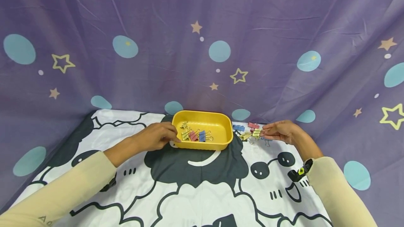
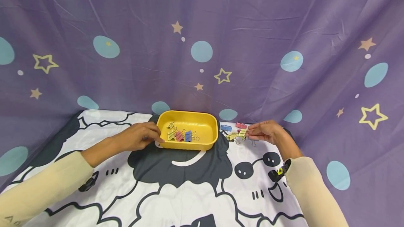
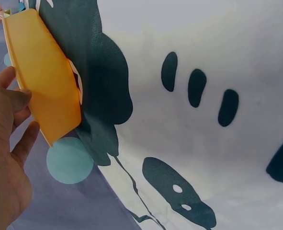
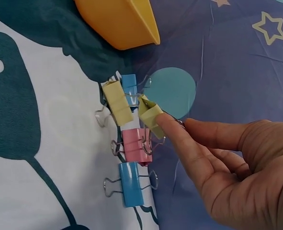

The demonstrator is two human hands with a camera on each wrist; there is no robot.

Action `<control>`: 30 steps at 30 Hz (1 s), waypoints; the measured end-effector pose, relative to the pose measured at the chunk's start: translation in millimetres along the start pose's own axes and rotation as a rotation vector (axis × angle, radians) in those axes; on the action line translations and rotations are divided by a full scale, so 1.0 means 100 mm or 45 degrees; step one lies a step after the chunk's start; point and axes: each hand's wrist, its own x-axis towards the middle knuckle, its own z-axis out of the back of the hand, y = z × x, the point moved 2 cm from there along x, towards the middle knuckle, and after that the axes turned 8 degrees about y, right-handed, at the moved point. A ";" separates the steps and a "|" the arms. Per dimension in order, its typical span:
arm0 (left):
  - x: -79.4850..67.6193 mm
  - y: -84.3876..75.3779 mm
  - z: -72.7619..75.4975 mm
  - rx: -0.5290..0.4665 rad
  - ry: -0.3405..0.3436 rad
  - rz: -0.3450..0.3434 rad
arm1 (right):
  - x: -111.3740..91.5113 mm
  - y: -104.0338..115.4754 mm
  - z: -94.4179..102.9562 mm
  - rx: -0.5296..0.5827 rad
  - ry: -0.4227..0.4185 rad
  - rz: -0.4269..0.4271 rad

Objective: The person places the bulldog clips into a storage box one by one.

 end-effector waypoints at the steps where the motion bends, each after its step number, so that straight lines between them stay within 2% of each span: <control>1: 0.00 0.00 0.00 0.001 -0.001 -0.002 | 0.00 0.01 0.00 -0.002 -0.007 -0.003; 12: -0.03 0.02 -0.01 0.047 0.016 -0.047 | -0.04 0.12 0.04 -0.035 -0.049 -0.013; 17: -0.04 0.03 -0.05 0.070 -0.022 -0.107 | -0.03 0.20 0.00 -0.079 -0.063 0.024; 24: -0.06 0.04 -0.11 0.111 -0.106 -0.176 | 0.02 0.32 -0.14 -0.128 -0.089 0.061; 30: -0.06 0.04 -0.13 0.146 -0.130 -0.163 | 0.09 0.45 -0.32 -0.168 -0.077 0.077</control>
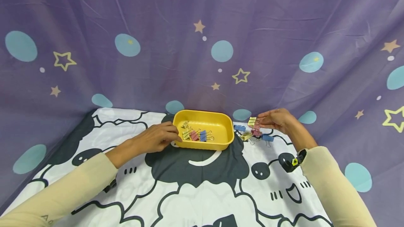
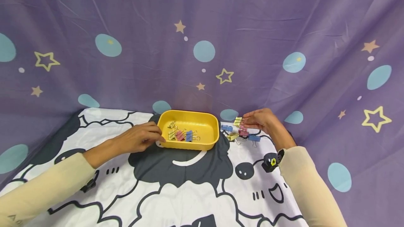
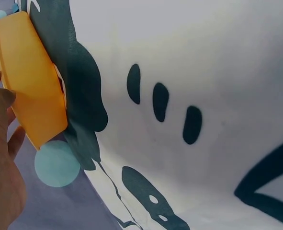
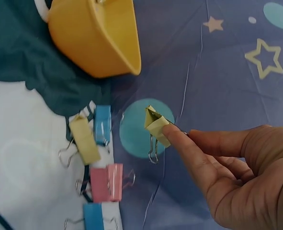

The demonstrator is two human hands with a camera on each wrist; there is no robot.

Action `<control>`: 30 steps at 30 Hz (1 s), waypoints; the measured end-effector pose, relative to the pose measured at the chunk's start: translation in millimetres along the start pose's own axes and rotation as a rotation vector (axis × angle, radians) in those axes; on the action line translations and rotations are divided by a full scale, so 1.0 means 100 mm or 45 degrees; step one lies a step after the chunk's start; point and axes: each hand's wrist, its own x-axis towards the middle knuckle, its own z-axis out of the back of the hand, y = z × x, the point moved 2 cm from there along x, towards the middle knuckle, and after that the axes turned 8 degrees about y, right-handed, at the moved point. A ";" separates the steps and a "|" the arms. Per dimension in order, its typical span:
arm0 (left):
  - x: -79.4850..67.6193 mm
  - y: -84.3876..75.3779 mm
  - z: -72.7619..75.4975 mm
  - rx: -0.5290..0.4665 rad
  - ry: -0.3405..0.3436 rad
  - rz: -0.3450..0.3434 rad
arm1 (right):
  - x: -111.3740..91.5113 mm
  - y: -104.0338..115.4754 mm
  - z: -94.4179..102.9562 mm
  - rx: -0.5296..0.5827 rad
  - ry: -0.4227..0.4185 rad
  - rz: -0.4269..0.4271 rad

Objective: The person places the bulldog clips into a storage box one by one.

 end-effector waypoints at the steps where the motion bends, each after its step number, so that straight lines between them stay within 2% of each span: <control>1: 0.00 0.00 0.00 0.003 -0.001 0.002 | 0.01 0.03 -0.03 -0.003 0.001 0.003; 6: -0.01 0.02 0.00 0.014 -0.016 -0.008 | 0.09 0.16 -0.18 -0.005 -0.027 -0.004; 13: -0.02 0.02 -0.01 0.003 -0.042 -0.029 | 0.23 0.32 -0.44 -0.054 -0.005 0.011; 18: -0.02 0.01 0.00 -0.009 -0.028 -0.007 | 0.33 0.39 -0.59 -0.064 0.000 0.013; 23: -0.02 -0.01 0.02 -0.025 -0.004 0.025 | 0.42 0.44 -0.74 -0.059 0.004 -0.001; 30: 0.00 0.00 0.01 -0.012 -0.003 0.023 | 0.56 0.42 -0.91 -0.089 -0.003 -0.006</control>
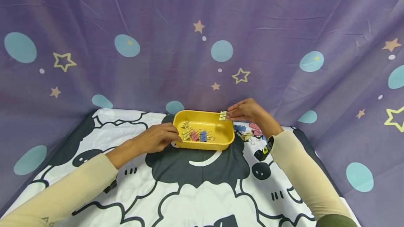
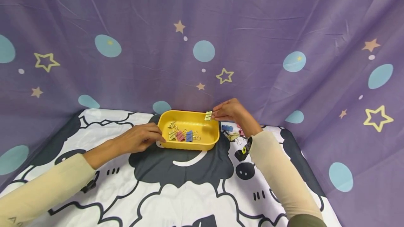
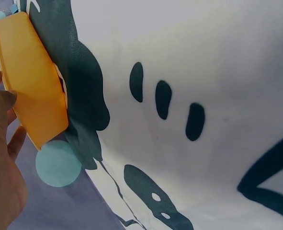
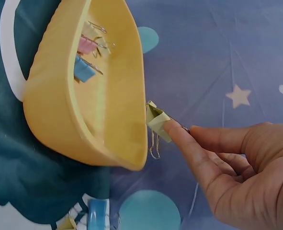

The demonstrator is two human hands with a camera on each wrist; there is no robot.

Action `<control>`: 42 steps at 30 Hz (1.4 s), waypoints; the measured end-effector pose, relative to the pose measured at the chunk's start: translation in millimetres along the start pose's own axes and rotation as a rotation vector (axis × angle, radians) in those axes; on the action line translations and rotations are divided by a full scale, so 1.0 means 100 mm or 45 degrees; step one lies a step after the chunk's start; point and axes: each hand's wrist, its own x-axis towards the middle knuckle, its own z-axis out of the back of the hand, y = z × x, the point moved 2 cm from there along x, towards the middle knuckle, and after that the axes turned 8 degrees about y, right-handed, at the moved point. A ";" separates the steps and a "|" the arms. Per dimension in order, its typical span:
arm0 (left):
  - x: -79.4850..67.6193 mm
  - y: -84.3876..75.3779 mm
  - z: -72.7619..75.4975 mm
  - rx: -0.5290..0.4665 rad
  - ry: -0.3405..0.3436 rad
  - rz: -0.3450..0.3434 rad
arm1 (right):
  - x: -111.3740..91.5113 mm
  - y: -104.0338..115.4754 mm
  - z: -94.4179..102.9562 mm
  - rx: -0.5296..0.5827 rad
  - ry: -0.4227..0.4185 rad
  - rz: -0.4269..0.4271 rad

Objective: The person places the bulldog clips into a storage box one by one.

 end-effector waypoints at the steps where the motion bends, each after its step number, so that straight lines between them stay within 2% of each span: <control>1: 0.00 0.00 0.00 0.000 -0.002 -0.003 | 0.02 0.00 -0.03 -0.002 0.003 0.003; 13: 0.01 0.00 0.03 -0.022 0.032 0.033 | 0.21 0.11 -0.41 -0.052 0.060 0.058; 24: -0.01 -0.01 0.03 -0.056 0.047 0.067 | 0.43 0.12 -0.72 -0.077 0.042 0.055; 35: -0.01 -0.03 0.04 -0.058 0.050 0.075 | 0.54 0.02 -0.93 -0.125 0.077 0.065; 42: 0.02 -0.04 0.05 -0.060 0.055 0.075 | 0.60 0.00 -0.98 -0.140 0.053 0.076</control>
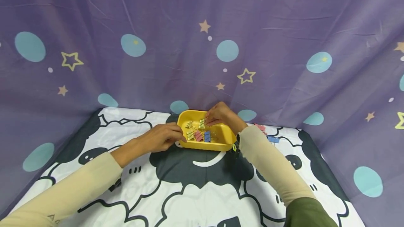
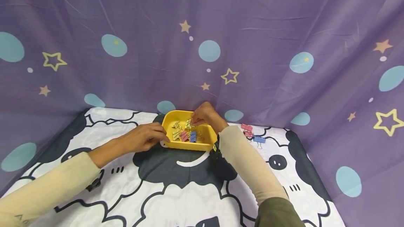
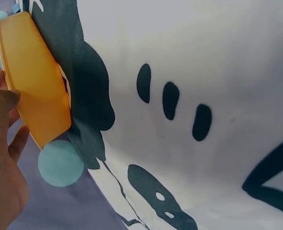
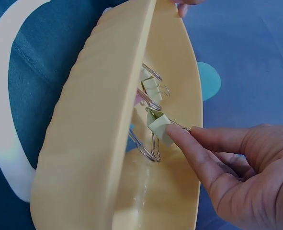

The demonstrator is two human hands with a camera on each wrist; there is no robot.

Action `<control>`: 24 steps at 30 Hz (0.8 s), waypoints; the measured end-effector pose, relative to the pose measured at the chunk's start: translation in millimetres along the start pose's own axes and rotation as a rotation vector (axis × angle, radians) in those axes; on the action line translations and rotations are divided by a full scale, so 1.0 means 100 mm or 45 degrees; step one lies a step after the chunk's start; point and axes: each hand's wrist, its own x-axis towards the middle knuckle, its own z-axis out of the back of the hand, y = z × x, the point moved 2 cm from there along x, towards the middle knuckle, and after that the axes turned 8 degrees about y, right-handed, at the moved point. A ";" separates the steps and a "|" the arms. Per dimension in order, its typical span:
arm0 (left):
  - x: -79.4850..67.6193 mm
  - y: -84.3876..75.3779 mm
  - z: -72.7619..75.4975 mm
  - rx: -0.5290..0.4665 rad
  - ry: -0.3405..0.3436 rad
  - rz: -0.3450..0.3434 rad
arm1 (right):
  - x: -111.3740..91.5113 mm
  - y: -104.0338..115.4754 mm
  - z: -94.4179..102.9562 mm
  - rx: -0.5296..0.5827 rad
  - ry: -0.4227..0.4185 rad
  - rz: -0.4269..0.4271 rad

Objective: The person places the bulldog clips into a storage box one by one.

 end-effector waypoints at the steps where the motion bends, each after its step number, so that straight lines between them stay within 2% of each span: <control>1: 0.01 0.00 0.00 0.000 0.002 0.000 | 0.01 0.00 -0.01 -0.004 -0.002 0.002; 7: 0.03 -0.01 -0.01 -0.013 0.013 -0.008 | 0.05 -0.01 -0.11 -0.004 0.017 0.023; 10: 0.04 -0.02 -0.01 -0.017 0.027 -0.009 | 0.05 -0.01 -0.15 -0.070 0.016 0.046; 13: 0.04 -0.02 0.00 -0.007 0.033 -0.007 | 0.03 0.01 -0.14 -0.209 -0.025 0.071; 15: 0.04 -0.02 0.00 0.000 0.036 -0.003 | 0.00 0.04 -0.11 -0.253 -0.055 0.088; 24: 0.01 0.00 0.02 -0.002 0.028 0.011 | -0.15 0.05 0.09 -0.149 -0.083 0.098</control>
